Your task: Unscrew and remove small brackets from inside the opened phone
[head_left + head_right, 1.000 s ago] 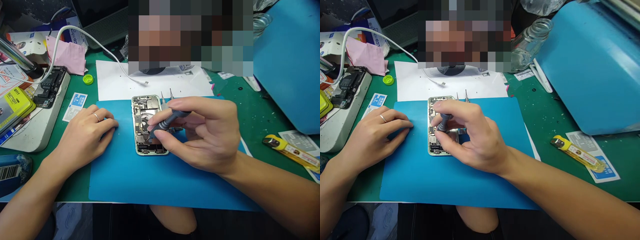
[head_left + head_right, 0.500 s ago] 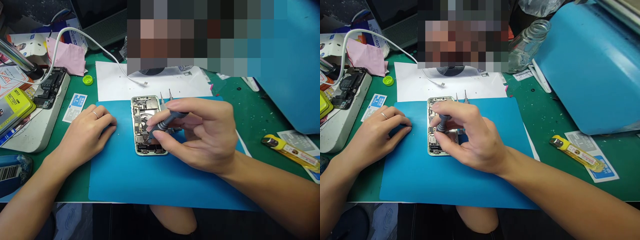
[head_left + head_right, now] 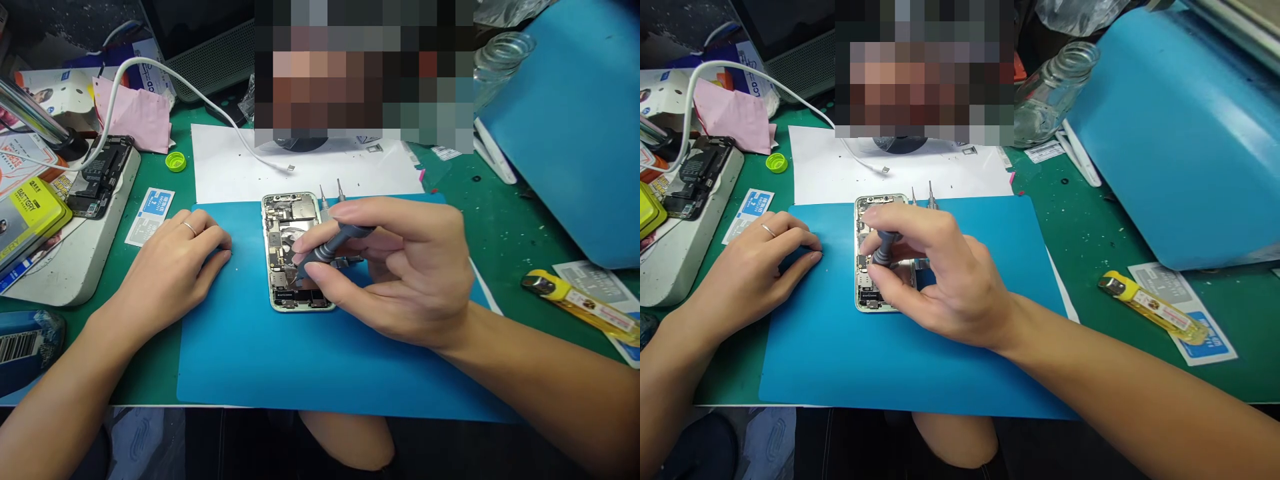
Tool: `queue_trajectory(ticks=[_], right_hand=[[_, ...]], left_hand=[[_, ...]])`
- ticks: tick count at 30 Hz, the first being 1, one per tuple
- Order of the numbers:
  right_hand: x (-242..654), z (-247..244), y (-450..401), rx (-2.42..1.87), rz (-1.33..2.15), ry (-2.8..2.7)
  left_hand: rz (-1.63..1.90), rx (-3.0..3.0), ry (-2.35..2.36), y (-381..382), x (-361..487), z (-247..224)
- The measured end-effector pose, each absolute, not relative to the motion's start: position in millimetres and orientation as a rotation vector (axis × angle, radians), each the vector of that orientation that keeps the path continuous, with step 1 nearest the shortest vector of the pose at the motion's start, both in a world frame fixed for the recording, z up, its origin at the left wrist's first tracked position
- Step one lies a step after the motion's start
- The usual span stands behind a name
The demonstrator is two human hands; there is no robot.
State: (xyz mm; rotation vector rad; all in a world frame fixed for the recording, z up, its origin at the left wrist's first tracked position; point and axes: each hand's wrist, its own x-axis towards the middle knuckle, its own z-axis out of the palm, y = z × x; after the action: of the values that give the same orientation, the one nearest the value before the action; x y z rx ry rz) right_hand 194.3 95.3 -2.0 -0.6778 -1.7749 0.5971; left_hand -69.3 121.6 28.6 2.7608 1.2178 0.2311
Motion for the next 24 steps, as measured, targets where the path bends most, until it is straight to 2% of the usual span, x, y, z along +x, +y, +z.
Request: queue_trajectory(ticks=[15, 24], right_hand=[[195.3, 0.1, 92.8, -0.717, 0.598, -1.783], [196.4, -1.1, 91.6, -0.772, 0.473, -1.836]], left_hand=[[0.269, 2.707, 1.174, 117.3, -64.0, 28.3], [0.307, 2.64, 1.218, 118.3, -65.8, 28.5]])
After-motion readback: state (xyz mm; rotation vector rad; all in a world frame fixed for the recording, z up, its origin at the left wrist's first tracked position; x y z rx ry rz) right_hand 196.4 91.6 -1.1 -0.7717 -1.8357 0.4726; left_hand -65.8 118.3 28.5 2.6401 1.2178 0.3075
